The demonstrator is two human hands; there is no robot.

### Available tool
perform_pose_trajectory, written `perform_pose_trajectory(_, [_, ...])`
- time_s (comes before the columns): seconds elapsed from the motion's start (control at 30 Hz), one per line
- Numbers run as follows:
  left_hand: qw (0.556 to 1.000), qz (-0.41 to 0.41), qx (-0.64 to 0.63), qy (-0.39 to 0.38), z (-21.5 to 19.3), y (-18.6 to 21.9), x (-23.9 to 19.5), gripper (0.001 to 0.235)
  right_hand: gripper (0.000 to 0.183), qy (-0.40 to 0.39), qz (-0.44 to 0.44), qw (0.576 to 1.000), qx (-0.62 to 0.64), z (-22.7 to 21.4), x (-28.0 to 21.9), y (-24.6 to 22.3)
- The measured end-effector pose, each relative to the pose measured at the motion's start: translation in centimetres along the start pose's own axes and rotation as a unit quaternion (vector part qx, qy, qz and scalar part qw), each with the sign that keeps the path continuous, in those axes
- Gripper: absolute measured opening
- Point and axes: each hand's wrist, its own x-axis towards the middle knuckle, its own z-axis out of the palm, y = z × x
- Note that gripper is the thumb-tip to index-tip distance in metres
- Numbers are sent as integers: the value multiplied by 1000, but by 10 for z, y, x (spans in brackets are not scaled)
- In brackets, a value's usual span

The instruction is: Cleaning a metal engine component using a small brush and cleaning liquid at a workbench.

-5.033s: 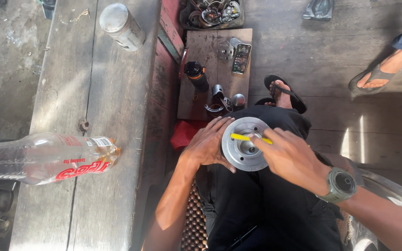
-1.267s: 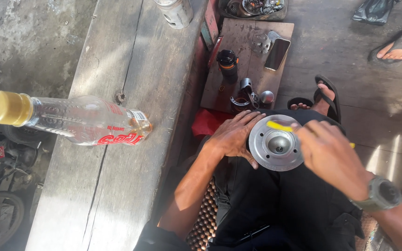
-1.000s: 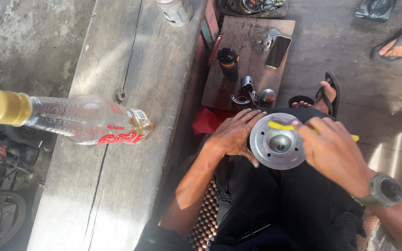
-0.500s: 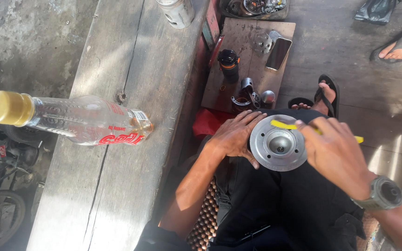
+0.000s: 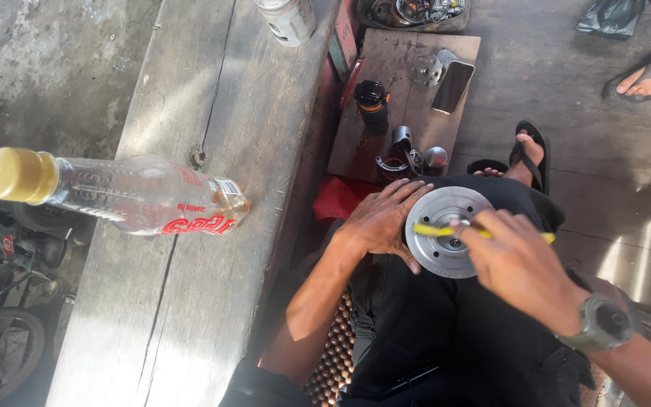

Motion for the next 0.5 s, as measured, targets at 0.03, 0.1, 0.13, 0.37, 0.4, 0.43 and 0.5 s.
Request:
perform_pose_trajectory(0.03, [1000, -1, 0, -1, 0, 0, 1, 156, 39, 0, 0, 1000, 1, -1, 1, 0])
perform_pose_trajectory(0.1, [1000, -3, 4, -3, 1, -1, 1, 158, 32, -15, -7, 999, -31, -2, 0, 0])
perform_pose_trajectory(0.13, [1000, -4, 1, -3, 4, -2, 1, 158, 32, -18, -8, 999, -30, -3, -2, 7])
perform_pose_trajectory(0.37, [1000, -3, -9, -8, 2, -1, 1, 155, 22, 39, 39, 994, -91, -9, 3, 13])
perform_pose_trajectory(0.4, [1000, -4, -7, -8, 2, -2, 1, 156, 19, 41, 1, 997, -58, -8, 6, 4])
perform_pose_trajectory(0.43, [1000, -4, -6, -10, 2, -1, 1, 156, 19, 41, 2, 998, -57, -7, 5, 3])
perform_pose_trajectory(0.5, [1000, -2, -11, -10, 1, 0, 0, 154, 44, 1, -25, 997, -73, -7, 3, -1])
